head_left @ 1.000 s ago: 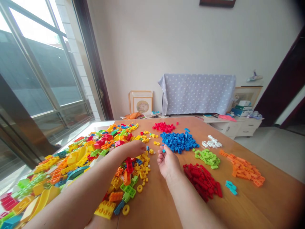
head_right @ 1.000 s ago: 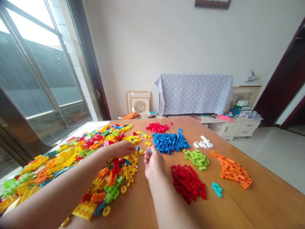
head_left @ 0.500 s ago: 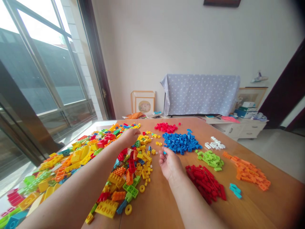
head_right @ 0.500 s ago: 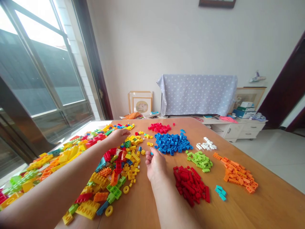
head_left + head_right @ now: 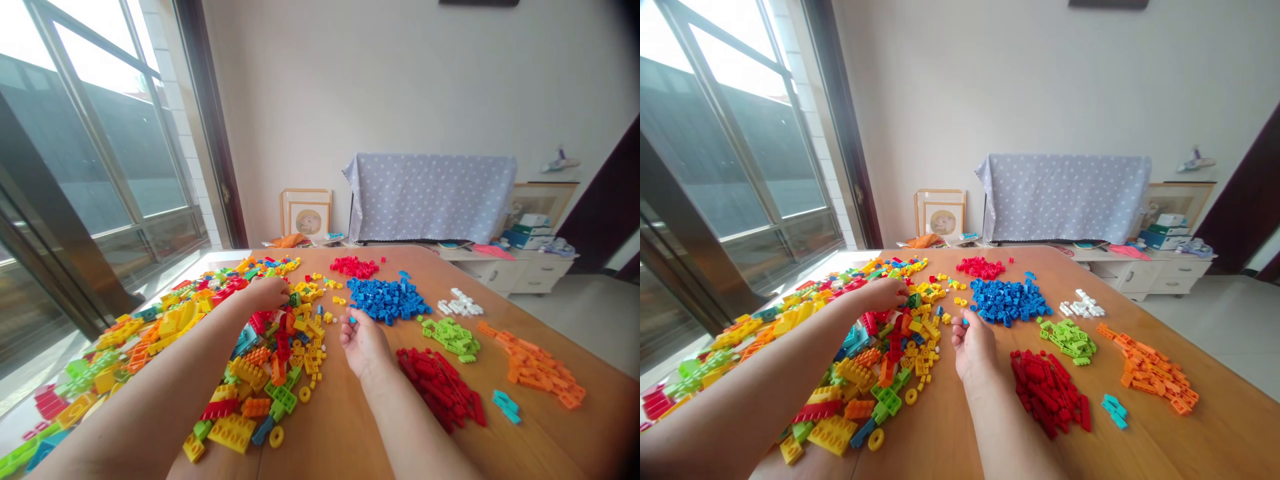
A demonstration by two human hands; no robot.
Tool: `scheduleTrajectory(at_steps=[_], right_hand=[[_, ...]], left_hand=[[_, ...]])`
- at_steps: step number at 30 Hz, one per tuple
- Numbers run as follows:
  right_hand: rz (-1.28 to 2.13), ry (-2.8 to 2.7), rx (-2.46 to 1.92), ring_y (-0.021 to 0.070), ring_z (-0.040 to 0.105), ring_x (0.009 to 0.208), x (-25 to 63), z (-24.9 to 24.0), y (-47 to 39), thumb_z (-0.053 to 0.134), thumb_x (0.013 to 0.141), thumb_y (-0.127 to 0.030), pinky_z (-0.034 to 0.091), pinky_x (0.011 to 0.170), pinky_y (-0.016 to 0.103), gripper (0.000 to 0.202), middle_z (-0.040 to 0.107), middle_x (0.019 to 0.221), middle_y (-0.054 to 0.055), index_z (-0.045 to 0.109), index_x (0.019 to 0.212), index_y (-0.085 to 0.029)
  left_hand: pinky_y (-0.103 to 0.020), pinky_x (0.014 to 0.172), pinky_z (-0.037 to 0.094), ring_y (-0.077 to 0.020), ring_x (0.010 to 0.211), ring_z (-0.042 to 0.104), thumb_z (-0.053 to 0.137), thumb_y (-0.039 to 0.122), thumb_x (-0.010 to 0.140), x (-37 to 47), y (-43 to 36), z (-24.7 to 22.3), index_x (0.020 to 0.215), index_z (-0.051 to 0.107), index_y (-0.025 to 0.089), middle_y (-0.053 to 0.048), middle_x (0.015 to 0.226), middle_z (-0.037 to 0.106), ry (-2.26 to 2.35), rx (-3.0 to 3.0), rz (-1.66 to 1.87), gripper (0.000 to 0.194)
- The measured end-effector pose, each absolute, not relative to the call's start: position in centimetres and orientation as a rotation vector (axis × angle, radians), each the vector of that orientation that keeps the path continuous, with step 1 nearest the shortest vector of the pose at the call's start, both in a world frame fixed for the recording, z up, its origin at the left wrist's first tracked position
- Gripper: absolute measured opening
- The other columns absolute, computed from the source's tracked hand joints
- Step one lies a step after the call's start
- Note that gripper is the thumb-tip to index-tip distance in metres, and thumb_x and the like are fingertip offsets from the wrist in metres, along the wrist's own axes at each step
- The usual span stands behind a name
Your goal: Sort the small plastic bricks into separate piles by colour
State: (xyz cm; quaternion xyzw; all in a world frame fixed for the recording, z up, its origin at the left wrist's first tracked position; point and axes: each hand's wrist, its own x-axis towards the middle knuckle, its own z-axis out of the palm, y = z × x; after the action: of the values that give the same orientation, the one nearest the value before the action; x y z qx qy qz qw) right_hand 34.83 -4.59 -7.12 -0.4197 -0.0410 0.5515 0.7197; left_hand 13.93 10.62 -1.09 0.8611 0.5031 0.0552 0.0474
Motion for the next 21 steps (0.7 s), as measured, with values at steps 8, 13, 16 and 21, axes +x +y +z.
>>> scheduleTrajectory(at_steps=[8, 13, 16, 21], right_hand=[[1.252, -0.104, -0.932, 0.0086, 0.060, 0.054, 34.67, -7.30, -4.58, 0.063, 0.086, -0.023, 0.045, 0.046, 0.016, 0.011, 0.069, 0.073, 0.004, 0.066, 0.092, -0.014], [1.289, -0.074, -0.863, 0.0116, 0.068, 0.065, 34.39, -7.55, -4.52, 0.061, 0.085, -0.016, 0.055, 0.057, 0.018, 0.005, 0.070, 0.076, 0.006, 0.064, 0.089, -0.014], [1.282, -0.098, -0.885, 0.0113, 0.067, 0.063, 34.33, -7.51, -4.65, 0.061, 0.082, -0.011, 0.054, 0.056, 0.018, 0.011, 0.071, 0.076, 0.006, 0.065, 0.091, -0.014], [1.297, -0.133, -0.950, 0.0093, 0.060, 0.053, 34.49, -7.35, -4.78, 0.061, 0.085, -0.018, 0.047, 0.046, 0.016, 0.011, 0.070, 0.071, 0.005, 0.067, 0.093, -0.013]], left_hand=[[-0.040, 0.088, 0.045, -0.0257, 0.087, 0.064, 0.053, 0.041, 0.085, 13.80, 10.13, -0.36, 0.082, 0.074, 0.025, -0.007, 0.091, 0.075, 1.632, 2.641, 0.070, 0.027], [-0.037, 0.084, 0.048, -0.0253, 0.089, 0.065, 0.048, 0.037, 0.089, 13.58, 10.24, -0.16, 0.094, 0.075, 0.025, -0.007, 0.098, 0.075, 1.636, 2.627, 0.093, 0.030], [-0.039, 0.094, 0.046, -0.0256, 0.095, 0.066, 0.055, 0.035, 0.084, 13.55, 10.17, -0.18, 0.100, 0.076, 0.028, -0.005, 0.101, 0.076, 1.592, 2.640, 0.063, 0.027], [-0.048, 0.113, 0.031, -0.0287, 0.110, 0.061, 0.070, 0.033, 0.071, 13.96, 9.68, -0.72, 0.095, 0.078, 0.033, -0.001, 0.094, 0.076, 1.482, 2.663, -0.042, 0.025]])
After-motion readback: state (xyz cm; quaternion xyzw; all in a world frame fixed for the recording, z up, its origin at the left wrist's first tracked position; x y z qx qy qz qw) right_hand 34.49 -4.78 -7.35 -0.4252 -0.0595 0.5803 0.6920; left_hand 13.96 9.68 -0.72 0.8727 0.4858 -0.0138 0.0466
